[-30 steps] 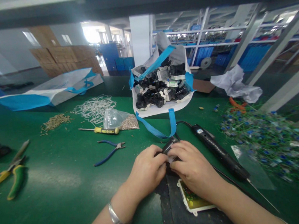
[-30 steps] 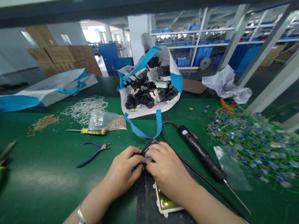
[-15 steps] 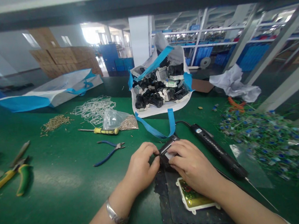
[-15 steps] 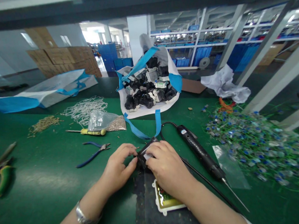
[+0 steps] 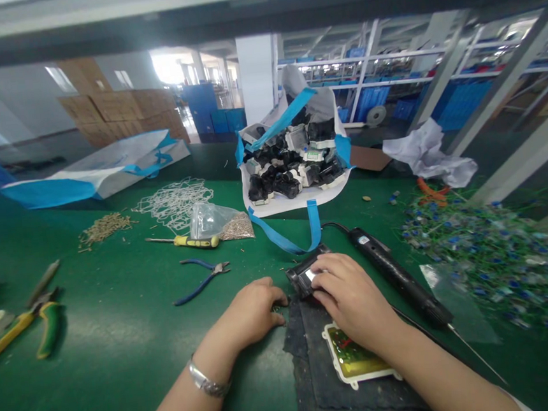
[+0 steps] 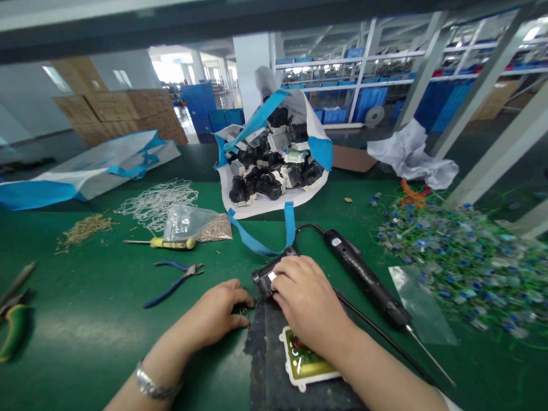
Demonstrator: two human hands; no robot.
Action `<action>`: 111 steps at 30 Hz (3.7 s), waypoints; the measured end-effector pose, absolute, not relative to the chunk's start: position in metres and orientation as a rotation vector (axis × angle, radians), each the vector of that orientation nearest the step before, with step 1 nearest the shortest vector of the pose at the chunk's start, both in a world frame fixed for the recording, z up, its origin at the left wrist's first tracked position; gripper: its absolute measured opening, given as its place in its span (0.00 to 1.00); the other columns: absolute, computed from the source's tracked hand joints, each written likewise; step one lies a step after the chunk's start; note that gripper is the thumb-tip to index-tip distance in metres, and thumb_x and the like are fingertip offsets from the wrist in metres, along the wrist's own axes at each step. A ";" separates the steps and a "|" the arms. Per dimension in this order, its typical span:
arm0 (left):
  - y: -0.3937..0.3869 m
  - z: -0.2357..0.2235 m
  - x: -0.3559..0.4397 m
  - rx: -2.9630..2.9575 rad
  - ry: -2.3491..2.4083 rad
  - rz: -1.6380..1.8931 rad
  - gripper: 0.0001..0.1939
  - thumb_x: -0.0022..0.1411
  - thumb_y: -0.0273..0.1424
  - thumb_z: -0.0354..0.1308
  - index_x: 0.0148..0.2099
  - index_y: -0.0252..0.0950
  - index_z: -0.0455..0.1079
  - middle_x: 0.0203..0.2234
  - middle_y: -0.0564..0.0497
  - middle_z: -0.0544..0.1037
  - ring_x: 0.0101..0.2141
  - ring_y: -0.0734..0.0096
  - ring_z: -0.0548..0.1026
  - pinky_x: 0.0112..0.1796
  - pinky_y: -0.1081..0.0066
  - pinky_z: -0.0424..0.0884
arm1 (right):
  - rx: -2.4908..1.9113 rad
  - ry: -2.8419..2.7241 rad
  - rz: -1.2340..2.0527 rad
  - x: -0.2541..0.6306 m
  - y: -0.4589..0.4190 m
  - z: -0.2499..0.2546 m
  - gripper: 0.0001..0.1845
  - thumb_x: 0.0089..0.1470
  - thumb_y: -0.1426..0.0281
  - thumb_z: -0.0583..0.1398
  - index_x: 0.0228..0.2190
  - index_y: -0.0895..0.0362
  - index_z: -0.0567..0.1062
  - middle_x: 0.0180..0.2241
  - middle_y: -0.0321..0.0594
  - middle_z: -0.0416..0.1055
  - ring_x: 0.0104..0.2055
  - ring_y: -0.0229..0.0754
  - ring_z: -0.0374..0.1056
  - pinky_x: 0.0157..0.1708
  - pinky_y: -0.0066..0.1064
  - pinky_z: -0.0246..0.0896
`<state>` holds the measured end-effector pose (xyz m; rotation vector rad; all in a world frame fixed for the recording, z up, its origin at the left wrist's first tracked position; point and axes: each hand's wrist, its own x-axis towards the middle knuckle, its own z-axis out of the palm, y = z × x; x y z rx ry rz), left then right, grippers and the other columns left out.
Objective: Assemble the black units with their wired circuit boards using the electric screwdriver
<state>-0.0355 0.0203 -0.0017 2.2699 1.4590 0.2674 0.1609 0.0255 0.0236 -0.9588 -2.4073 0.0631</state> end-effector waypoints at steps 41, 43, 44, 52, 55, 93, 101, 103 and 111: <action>0.032 0.001 -0.036 1.456 1.559 0.821 0.09 0.58 0.30 0.43 0.37 0.30 0.60 0.26 0.49 0.70 0.24 0.77 0.68 0.26 0.76 0.64 | -1.064 -2.140 0.075 0.202 0.049 -0.013 0.11 0.51 0.73 0.52 0.40 0.58 0.61 0.42 0.47 0.61 0.46 0.49 0.58 0.45 0.48 0.58; 0.033 0.002 -0.040 1.447 1.545 0.832 0.09 0.56 0.29 0.46 0.39 0.30 0.61 0.25 0.51 0.70 0.23 0.78 0.67 0.25 0.78 0.62 | -1.058 -2.141 0.068 0.202 0.049 -0.013 0.12 0.52 0.73 0.52 0.40 0.58 0.61 0.42 0.47 0.61 0.46 0.49 0.58 0.45 0.48 0.58; 0.032 0.001 -0.042 1.455 1.547 0.811 0.09 0.54 0.29 0.50 0.38 0.30 0.62 0.22 0.53 0.68 0.21 0.78 0.65 0.23 0.78 0.60 | -1.057 -2.143 0.067 0.201 0.049 -0.012 0.12 0.52 0.73 0.52 0.41 0.58 0.61 0.42 0.48 0.60 0.46 0.50 0.58 0.44 0.48 0.58; 0.028 -0.009 -0.045 1.627 1.577 0.630 0.06 0.36 0.20 0.59 0.17 0.34 0.67 0.14 0.56 0.64 0.19 0.77 0.59 0.23 0.75 0.51 | -1.077 -2.155 0.064 0.201 0.048 -0.011 0.12 0.51 0.73 0.52 0.40 0.59 0.61 0.42 0.48 0.60 0.45 0.49 0.58 0.45 0.48 0.58; 0.028 -0.008 -0.041 1.616 1.548 0.678 0.05 0.39 0.19 0.56 0.17 0.33 0.65 0.15 0.55 0.64 0.20 0.77 0.60 0.23 0.75 0.53 | -1.085 -2.152 0.068 0.201 0.049 -0.013 0.12 0.51 0.73 0.52 0.40 0.58 0.61 0.42 0.47 0.60 0.46 0.49 0.57 0.46 0.47 0.57; 0.039 -0.009 -0.044 0.953 1.158 1.275 0.08 0.47 0.33 0.52 0.30 0.35 0.57 0.28 0.50 0.69 0.29 0.77 0.69 0.32 0.76 0.66 | -1.102 -2.137 0.108 0.202 0.049 -0.014 0.13 0.50 0.73 0.52 0.41 0.57 0.61 0.42 0.46 0.60 0.46 0.49 0.58 0.47 0.46 0.56; 0.064 -0.015 -0.020 1.311 1.645 0.946 0.04 0.41 0.25 0.60 0.25 0.34 0.70 0.18 0.53 0.69 0.26 0.69 0.68 0.31 0.72 0.63 | -1.171 -2.107 0.147 0.201 0.050 -0.014 0.22 0.49 0.74 0.52 0.48 0.58 0.57 0.42 0.47 0.59 0.46 0.50 0.57 0.47 0.48 0.55; 0.071 -0.017 -0.014 1.400 1.747 0.878 0.05 0.40 0.23 0.61 0.24 0.35 0.70 0.23 0.51 0.72 0.34 0.65 0.69 0.38 0.70 0.62 | -1.185 -2.141 0.169 0.201 0.049 -0.013 0.26 0.48 0.76 0.50 0.51 0.57 0.55 0.43 0.47 0.58 0.47 0.49 0.56 0.48 0.47 0.54; 0.075 -0.015 -0.001 1.475 1.785 0.840 0.05 0.51 0.24 0.55 0.24 0.32 0.66 0.22 0.51 0.70 0.30 0.70 0.70 0.34 0.71 0.64 | -1.157 -2.210 0.209 0.201 0.048 -0.014 0.30 0.41 0.83 0.46 0.48 0.57 0.58 0.53 0.45 0.50 0.57 0.47 0.43 0.55 0.50 0.43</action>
